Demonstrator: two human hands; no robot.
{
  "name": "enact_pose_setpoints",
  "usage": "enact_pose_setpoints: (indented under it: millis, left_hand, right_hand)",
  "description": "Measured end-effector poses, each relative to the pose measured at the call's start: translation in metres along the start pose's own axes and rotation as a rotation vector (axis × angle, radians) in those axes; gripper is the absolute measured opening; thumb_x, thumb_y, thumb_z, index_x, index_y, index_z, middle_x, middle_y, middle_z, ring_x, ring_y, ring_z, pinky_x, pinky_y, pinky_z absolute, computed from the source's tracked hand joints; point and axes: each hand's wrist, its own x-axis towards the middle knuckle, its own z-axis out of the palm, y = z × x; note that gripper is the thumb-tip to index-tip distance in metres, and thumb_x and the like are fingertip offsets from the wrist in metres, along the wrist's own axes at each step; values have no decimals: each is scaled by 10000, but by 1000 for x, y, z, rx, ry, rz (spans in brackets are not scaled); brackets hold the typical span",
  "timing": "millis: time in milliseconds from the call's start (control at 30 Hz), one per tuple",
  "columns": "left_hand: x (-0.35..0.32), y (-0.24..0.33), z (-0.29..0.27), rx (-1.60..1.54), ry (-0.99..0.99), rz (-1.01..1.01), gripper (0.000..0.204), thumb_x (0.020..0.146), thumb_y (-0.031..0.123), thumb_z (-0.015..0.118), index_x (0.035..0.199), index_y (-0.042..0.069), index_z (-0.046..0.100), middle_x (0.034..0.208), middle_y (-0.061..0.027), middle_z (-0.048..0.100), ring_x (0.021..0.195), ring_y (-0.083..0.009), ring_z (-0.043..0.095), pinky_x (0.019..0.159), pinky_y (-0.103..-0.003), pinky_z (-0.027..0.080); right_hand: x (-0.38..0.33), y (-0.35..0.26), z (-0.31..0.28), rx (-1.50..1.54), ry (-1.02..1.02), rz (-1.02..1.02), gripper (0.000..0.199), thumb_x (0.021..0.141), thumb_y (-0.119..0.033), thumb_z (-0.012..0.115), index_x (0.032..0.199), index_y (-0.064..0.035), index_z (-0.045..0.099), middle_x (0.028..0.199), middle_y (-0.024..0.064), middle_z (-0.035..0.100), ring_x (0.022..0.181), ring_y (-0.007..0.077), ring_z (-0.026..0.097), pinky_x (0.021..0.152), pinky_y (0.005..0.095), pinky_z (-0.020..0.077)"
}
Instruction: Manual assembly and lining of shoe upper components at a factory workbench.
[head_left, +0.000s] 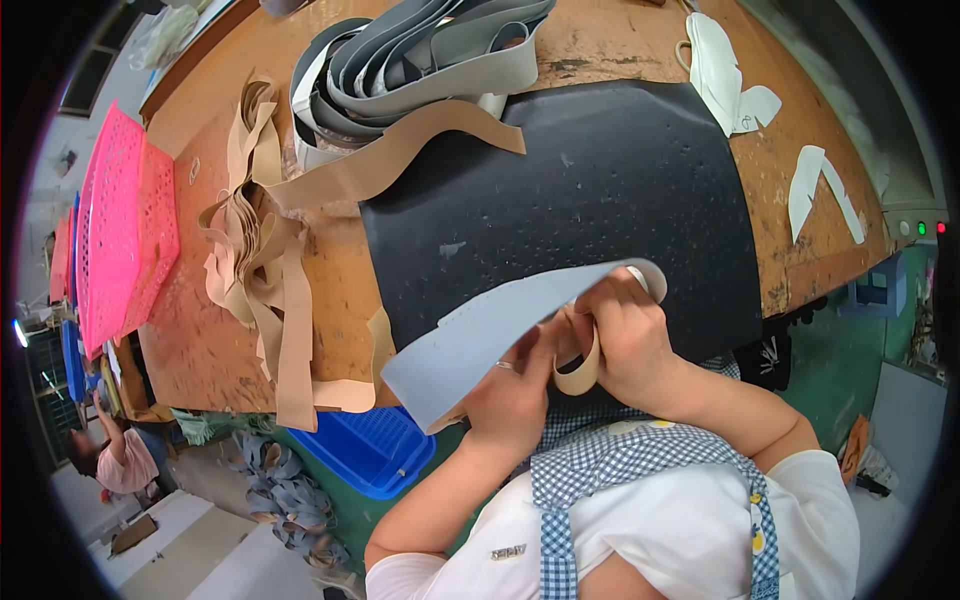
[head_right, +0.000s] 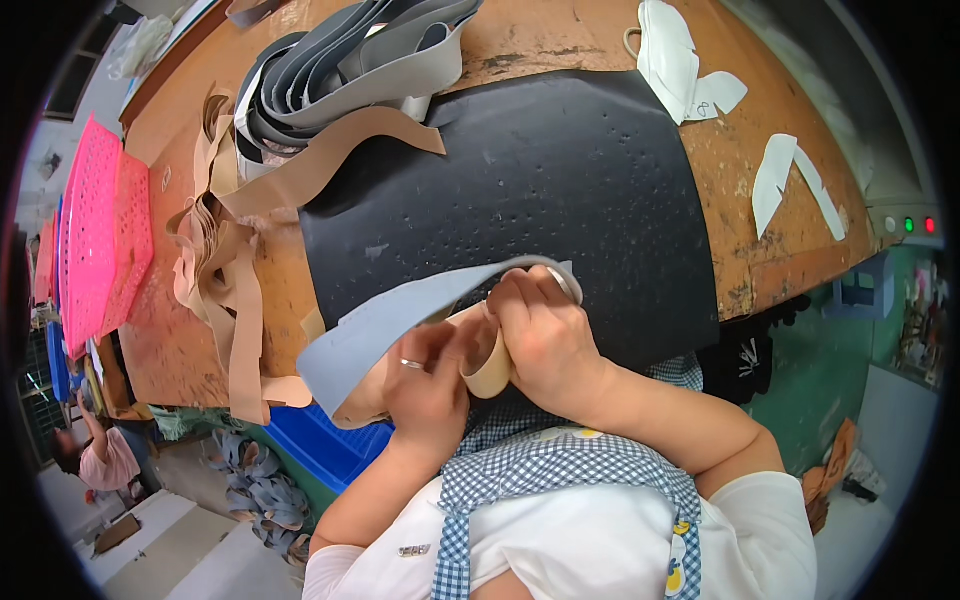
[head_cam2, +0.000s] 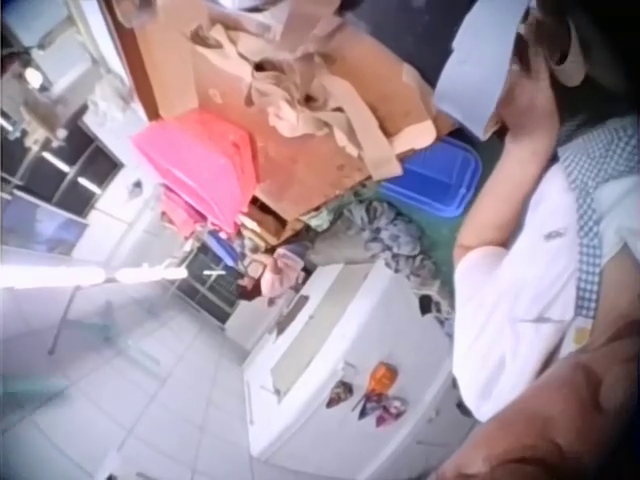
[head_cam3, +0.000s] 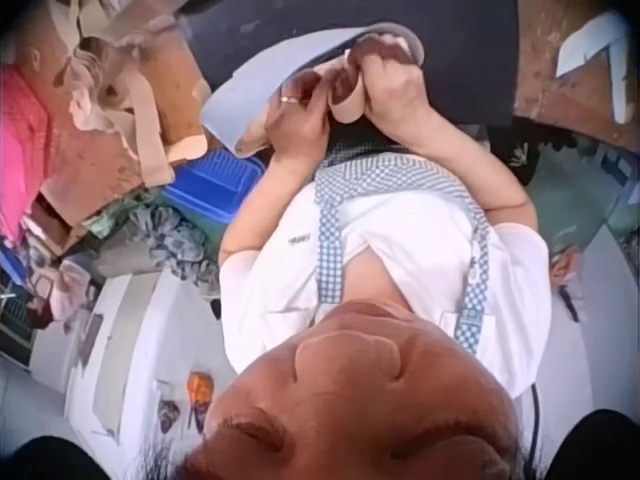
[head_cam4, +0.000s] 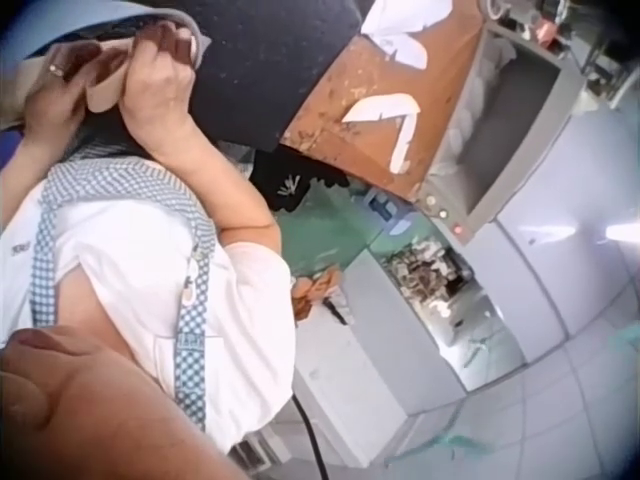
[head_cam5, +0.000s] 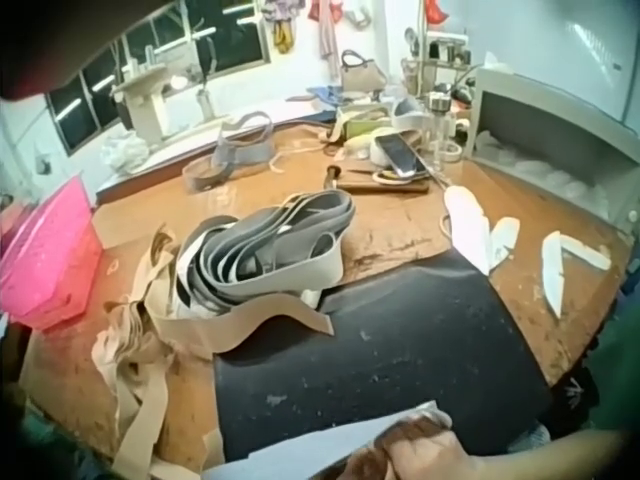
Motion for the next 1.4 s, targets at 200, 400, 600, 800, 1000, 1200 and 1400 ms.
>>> enact_pose_setpoints:
  millis: [200, 400, 600, 800, 1000, 1200, 1400]
  left_hand:
    - [5, 0, 7, 7, -10, 117, 173, 939, 108, 647, 1066, 17, 723, 939, -130, 716, 804, -271, 675, 726, -369, 517]
    - [1, 1, 12, -301, -31, -152, 170, 910, 99, 668, 1054, 21, 712, 890, -123, 697, 750, -271, 654, 686, -378, 502]
    - [3, 0, 12, -292, -8, -111, 165, 909, 78, 655, 1054, 12, 699, 854, -116, 681, 743, -257, 638, 691, -369, 494]
    - [9, 9, 0, -228, -95, -130, 214, 911, 66, 626, 1107, 12, 694, 949, -111, 682, 814, -283, 647, 749, -397, 510]
    - [7, 1, -1, 291, -211, 218, 354, 958, 85, 586, 1302, 132, 657, 991, -57, 622, 942, -219, 597, 807, -321, 484]
    - [18, 4, 1, -72, -213, -11, 246, 980, 198, 641, 1185, 65, 676, 1041, -105, 698, 928, -242, 663, 739, -383, 514]
    - [15, 1, -8, 395, -285, 349, 749, 694, -28, 645, 1424, 98, 536, 1060, -84, 552, 964, -275, 580, 760, -414, 484]
  right_hand:
    - [-6, 4, -9, -55, -51, 21, 192, 786, -27, 688, 951, 12, 597, 853, 169, 609, 793, 340, 623, 685, 426, 538]
    - [-4, 5, -5, -58, -23, 26, 197, 779, -46, 696, 941, 18, 604, 848, 170, 618, 770, 346, 630, 676, 420, 542]
    - [-4, 5, 0, -89, -10, 62, 235, 753, -45, 704, 938, 30, 579, 840, 193, 619, 768, 355, 634, 669, 425, 551]
    - [0, 0, 0, -138, -43, 91, 245, 748, -34, 702, 944, 38, 573, 855, 206, 626, 785, 361, 644, 695, 426, 564]
    - [-2, -3, -18, -97, -93, 138, 198, 786, -8, 684, 970, 27, 622, 843, 166, 639, 734, 341, 644, 615, 401, 543]
    - [8, 9, -45, 82, -165, 327, 119, 828, 2, 684, 937, 37, 652, 771, 158, 640, 651, 316, 654, 592, 369, 506]
    - [12, 16, -51, 157, -251, 412, 91, 832, -1, 678, 900, 59, 680, 755, 175, 681, 632, 272, 665, 593, 338, 505]
